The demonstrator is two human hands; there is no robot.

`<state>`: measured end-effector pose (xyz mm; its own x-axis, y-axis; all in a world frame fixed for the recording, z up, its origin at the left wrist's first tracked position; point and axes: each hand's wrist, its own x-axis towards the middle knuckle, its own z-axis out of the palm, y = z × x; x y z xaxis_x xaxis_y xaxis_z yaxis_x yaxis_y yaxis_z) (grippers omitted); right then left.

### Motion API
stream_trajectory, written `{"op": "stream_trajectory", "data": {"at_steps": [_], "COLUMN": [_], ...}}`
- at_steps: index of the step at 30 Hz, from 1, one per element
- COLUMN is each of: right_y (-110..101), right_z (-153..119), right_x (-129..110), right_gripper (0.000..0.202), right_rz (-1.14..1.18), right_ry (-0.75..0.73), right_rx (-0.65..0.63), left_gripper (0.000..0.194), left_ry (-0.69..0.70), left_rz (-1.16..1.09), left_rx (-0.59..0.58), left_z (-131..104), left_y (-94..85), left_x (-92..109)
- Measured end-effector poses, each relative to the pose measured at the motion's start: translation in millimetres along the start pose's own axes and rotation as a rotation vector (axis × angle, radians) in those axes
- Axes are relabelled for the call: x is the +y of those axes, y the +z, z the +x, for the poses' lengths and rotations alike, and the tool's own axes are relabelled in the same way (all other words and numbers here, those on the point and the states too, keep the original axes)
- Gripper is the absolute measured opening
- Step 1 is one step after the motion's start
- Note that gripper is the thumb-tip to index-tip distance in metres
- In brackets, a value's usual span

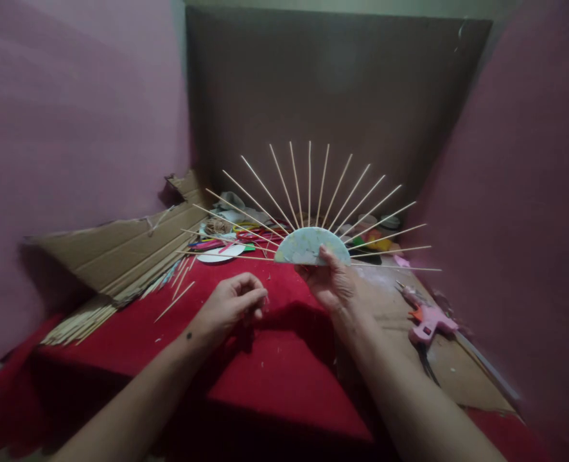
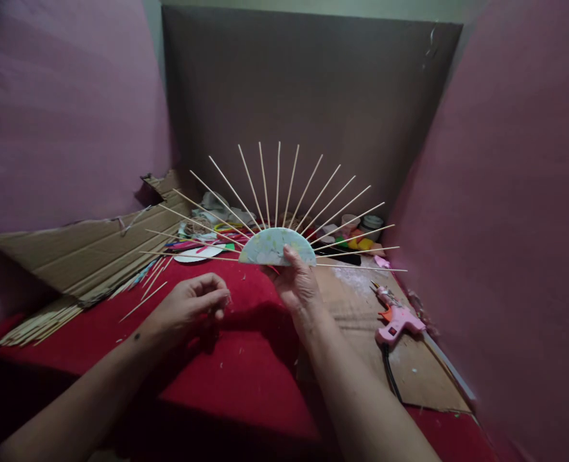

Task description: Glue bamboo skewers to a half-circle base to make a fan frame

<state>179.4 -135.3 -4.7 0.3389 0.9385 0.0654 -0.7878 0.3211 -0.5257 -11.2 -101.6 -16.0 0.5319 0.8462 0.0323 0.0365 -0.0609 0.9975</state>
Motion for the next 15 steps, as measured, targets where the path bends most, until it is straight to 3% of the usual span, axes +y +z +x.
{"op": "stream_trajectory", "data": {"at_steps": [5,7,11,15], "right_y": [-5.4,-5.6,-6.8,-12.6], "right_z": [1.4,0.6,0.3,6.4], "right_x": [9.0,11.6,9.7,6.5], "right_gripper": [0.027,0.029,0.032,0.024], "right_rz": [-0.003,-0.01,-0.01,-0.015], "right_ry": [0.004,0.008,-0.006,-0.039], "right_rx": [-0.038,-0.037,-0.03,0.031], "left_gripper": [0.042,0.034,0.021,0.02], "left_ry": [-0.028,-0.108,-0.172,-0.176], "left_rz": [-0.478,-0.648,-0.757,-0.812], "left_rx": [-0.036,-0.012,0.066,0.113], "left_z": [28.7,39.2,56.4,66.3], "left_y": [19.4,30.4,43.2,40.6], "left_x": [12.2,14.0,10.8,8.0]}}
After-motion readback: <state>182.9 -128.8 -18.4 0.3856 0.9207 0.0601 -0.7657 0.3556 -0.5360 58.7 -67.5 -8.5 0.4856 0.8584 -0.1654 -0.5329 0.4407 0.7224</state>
